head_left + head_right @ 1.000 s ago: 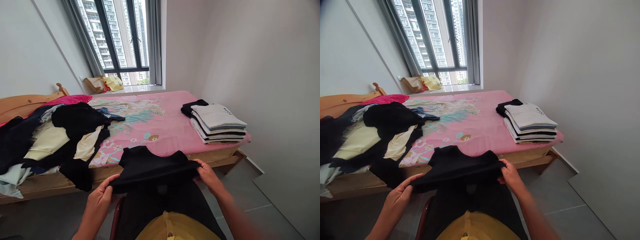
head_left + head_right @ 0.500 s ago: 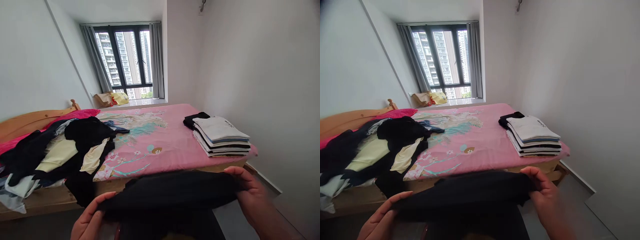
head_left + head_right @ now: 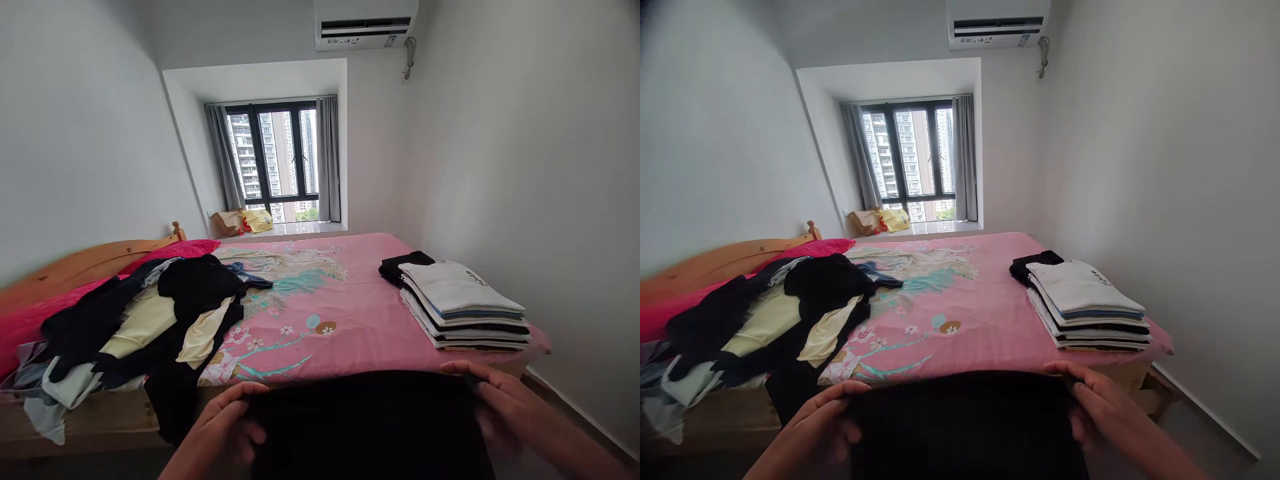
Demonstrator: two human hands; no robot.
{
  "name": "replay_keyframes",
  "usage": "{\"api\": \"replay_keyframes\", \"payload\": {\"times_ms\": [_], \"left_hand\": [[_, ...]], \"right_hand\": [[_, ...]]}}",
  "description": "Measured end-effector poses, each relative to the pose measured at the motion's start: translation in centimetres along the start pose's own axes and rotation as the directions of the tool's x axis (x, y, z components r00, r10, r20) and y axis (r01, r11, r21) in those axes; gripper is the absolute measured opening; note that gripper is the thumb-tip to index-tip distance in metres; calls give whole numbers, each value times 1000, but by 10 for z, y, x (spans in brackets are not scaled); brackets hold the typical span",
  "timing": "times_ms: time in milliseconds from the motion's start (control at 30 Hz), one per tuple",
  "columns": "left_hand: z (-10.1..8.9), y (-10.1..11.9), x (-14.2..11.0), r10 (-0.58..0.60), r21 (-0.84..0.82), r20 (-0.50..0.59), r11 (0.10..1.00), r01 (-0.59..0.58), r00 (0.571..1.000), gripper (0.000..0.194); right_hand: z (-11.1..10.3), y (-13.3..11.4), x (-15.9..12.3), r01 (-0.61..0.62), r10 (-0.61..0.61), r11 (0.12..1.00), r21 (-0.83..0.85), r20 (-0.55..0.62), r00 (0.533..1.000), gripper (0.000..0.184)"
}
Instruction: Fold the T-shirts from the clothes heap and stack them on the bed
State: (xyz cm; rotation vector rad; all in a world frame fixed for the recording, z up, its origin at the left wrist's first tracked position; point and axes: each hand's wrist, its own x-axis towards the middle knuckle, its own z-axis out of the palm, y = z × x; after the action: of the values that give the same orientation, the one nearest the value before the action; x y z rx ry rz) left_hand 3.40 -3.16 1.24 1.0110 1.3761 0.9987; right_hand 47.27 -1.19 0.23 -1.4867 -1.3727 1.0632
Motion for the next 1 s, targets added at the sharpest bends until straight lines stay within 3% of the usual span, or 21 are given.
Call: {"api": "replay_keyframes", "payload": {"times_ms": [67, 100, 167, 267, 333, 367, 400, 467, 533, 600, 700, 800, 900, 1000], "left_hand": [[1, 23, 32, 52, -89, 15, 995, -50, 999, 39], [2, 41, 46, 115, -113, -4, 987, -115, 993, 37], [8, 82, 64, 263, -153, -53, 951, -268, 963, 36], [20, 135, 67, 502, -157, -177, 835, -527, 847, 37], [24, 148, 60, 593, -111, -255, 766, -633, 763, 37], [24, 146, 56, 602, -88, -271, 761, -643, 751, 39], [22, 137, 54, 588, -72, -273, 777, -626, 761, 41], [15, 103, 55, 486, -59, -229, 858, -510, 844, 46], [5, 50, 64, 306, -65, -146, 946, -318, 941, 49], [-3, -14, 77, 87, -85, -56, 992, -91, 995, 47], [-5, -108, 86, -110, -124, -37, 987, 105, 993, 45], [1, -171, 79, -228, -159, -70, 964, 215, 971, 44], [5, -198, 67, -273, -220, -77, 943, 250, 959, 46], [3, -203, 62, -256, -258, -66, 938, 231, 964, 50]], "right_hand": [[-3, -15, 36, -135, 115, 978, 160, 129, 985, 42], [-5, -28, 53, -126, 95, 962, 243, 133, 987, 39], [-10, -62, 78, 56, -64, 929, 366, 11, 998, 32], [-10, -113, 88, 362, -295, 849, 384, -224, 929, 28], [-6, -130, 82, 471, -373, 820, 325, -320, 871, 28], [-3, -130, 77, 485, -387, 825, 291, -334, 859, 29], [1, -124, 73, 476, -389, 841, 258, -324, 862, 30], [9, -96, 68, 396, -348, 899, 185, -244, 905, 32], [20, -49, 65, 263, -253, 960, 92, -105, 962, 36], [35, 9, 62, 114, -113, 993, -10, 53, 992, 42], [61, 96, 51, 11, -4, 1000, -29, 223, 975, 45], [82, 160, 33, -62, 75, 996, -68, 214, 974, 45], [93, 190, 17, -69, 78, 995, -69, 126, 989, 45], [100, 195, 7, -62, 61, 998, 15, 49, 997, 40]]}}
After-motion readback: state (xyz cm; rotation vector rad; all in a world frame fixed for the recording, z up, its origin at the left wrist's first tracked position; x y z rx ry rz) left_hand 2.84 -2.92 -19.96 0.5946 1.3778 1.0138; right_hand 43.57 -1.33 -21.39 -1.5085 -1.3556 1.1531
